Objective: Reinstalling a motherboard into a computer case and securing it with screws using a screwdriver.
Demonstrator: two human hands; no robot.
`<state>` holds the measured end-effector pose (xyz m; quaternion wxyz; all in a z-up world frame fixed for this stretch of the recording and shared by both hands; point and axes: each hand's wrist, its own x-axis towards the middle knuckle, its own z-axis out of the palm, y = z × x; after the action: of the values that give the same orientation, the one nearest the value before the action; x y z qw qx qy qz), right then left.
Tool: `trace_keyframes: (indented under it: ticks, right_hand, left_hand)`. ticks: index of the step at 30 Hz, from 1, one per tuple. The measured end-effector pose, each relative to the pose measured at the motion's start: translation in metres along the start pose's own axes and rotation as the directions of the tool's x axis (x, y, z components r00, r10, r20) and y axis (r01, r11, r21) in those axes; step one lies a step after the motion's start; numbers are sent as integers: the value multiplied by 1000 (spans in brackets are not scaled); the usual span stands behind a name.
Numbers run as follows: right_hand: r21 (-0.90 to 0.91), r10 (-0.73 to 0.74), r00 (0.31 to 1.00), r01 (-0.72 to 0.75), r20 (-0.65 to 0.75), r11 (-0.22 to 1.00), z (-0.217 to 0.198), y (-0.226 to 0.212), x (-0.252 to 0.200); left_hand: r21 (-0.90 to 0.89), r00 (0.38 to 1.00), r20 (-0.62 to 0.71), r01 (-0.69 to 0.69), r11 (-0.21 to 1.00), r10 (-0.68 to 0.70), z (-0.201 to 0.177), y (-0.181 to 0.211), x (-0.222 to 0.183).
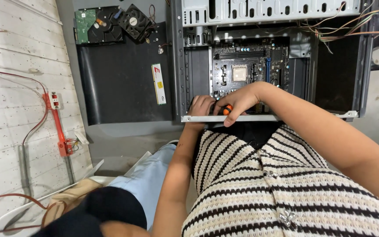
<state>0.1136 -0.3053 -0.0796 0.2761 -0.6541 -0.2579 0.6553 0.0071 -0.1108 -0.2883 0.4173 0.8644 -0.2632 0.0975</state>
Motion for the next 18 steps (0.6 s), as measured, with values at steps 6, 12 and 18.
trace_keyframes:
  ticks: [6,12,18]
  right_hand:
    - [-36,11,1000,-10,17,999,-1,-5,-4]
    - [-58,15,1000,-14,23,998,-2,-8,-7]
    - [-48,62,996,-59,58,997,-2,-2,-7]
  left_hand:
    - [10,996,38,76,997,-76,7,-7,-7]
    - [-92,959,-93,258,962,-267,14,-11,-17]
    - [-120,935,-118,321,939,-335,44,-30,-27]
